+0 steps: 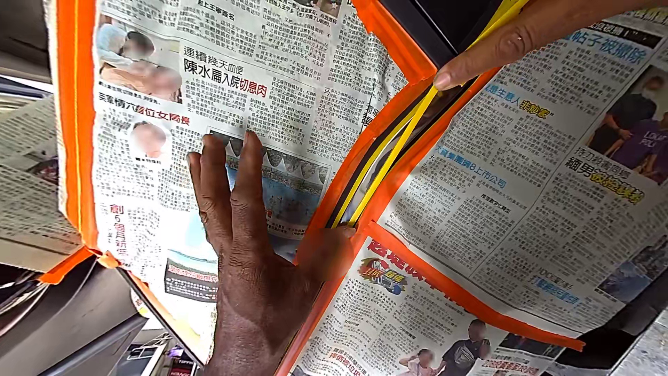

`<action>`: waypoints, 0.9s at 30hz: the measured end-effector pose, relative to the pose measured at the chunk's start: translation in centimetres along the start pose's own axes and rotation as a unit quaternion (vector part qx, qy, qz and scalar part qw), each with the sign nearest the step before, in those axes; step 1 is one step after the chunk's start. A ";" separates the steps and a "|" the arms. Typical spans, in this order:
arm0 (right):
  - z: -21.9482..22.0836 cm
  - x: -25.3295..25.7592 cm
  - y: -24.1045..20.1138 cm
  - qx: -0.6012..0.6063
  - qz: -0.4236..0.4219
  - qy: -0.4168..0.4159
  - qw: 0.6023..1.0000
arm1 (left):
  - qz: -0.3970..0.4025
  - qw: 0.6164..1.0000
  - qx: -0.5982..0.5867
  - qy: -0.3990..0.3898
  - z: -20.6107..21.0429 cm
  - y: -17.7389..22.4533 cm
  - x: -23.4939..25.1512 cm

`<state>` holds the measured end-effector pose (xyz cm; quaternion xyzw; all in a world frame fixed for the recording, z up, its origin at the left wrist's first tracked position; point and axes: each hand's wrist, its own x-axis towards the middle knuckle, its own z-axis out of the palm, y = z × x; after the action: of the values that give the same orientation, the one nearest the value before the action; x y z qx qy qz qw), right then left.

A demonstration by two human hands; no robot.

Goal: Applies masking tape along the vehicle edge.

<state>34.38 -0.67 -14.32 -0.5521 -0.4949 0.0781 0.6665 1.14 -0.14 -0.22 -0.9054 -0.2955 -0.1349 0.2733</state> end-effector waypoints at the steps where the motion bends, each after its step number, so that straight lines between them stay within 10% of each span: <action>1: -0.1 -0.2 0.1 0.009 -0.010 -0.019 1.000 | -0.001 1.000 0.000 -0.004 0.0 0.1 0.2; 27: -1.3 -0.3 0.4 -0.014 -0.045 -0.137 0.989 | 0.005 0.999 0.026 -0.026 0.1 1.7 3.6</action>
<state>35.37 -1.62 -14.70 -0.5225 -0.6066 0.1163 0.5878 4.99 0.44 0.48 -0.9028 -0.3011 -0.1020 0.2897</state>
